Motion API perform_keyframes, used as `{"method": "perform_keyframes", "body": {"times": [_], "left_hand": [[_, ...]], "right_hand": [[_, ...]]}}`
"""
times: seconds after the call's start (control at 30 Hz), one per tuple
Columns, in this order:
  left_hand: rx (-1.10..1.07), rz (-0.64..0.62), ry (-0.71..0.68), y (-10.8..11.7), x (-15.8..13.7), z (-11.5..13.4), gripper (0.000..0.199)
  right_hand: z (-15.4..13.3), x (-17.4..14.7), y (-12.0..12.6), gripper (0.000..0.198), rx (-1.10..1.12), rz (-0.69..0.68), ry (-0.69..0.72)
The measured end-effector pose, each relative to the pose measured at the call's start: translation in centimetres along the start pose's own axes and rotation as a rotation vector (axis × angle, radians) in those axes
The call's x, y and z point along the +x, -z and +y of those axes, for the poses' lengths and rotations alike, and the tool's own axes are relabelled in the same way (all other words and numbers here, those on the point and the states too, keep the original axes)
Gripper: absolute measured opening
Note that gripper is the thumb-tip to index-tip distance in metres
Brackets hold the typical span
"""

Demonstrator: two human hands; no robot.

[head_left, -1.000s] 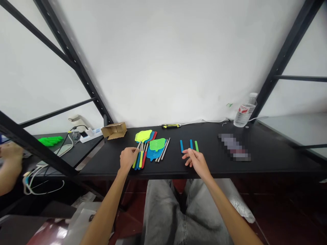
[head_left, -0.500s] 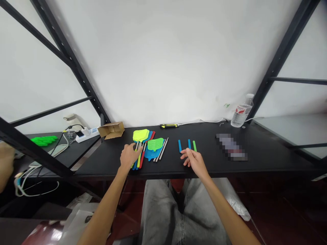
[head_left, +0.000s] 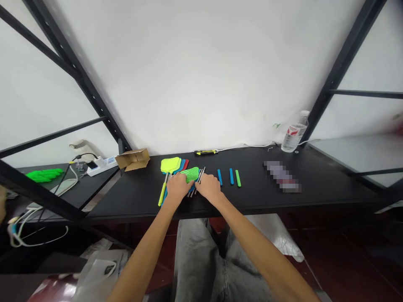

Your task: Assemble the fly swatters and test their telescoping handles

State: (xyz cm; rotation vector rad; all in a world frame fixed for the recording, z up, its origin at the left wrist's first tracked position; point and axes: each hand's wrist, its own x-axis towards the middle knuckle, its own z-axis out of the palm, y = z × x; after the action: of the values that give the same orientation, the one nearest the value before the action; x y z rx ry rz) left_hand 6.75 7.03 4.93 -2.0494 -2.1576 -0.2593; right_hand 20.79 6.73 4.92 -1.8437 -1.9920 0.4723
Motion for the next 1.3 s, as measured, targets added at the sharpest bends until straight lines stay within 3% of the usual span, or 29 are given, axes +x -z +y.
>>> {"method": "perform_keyframes", "body": {"times": [0.2, 0.47, 0.57, 0.7, 0.83, 0.93, 1.07, 1.3], "left_hand": [[-0.039, -0.017, -0.002, 0.4, -0.6, -0.6, 0.038], [-0.064, -0.034, 0.008, 0.5, -0.6, -0.3, 0.041], [-0.063, -0.021, -0.001, 0.3, -0.6, -0.5, 0.041], [-0.063, 0.025, -0.013, 0.1, -1.2, -0.4, 0.042], [-0.096, 0.152, -0.017, 0.4, -2.3, 1.2, 0.041], [-0.16, 0.223, -0.068, 0.5, -3.6, 3.7, 0.038], [-0.228, 0.219, -0.161, -0.5, -5.7, 6.6, 0.03], [-0.249, 0.212, -0.171, -2.5, -7.6, 7.6, 0.028]], "right_hand": [[-0.3, 2.0, 0.8, 0.032, -0.057, -0.116, -0.023], [-0.5, 2.3, 1.3, 0.035, -0.065, -0.105, -0.074], [1.7, 2.2, 3.1, 0.038, -0.011, -0.002, -0.112], [7.7, 2.1, 6.6, 0.041, -0.02, 0.138, -0.209], [12.6, 2.1, 7.9, 0.047, -0.129, 0.087, -0.307], [13.8, 2.2, 7.2, 0.044, -0.162, 0.025, -0.314], [14.3, 2.5, 6.3, 0.036, -0.114, 0.023, -0.278], [16.1, 1.7, 5.9, 0.036, 0.105, 0.123, -0.227]]}}
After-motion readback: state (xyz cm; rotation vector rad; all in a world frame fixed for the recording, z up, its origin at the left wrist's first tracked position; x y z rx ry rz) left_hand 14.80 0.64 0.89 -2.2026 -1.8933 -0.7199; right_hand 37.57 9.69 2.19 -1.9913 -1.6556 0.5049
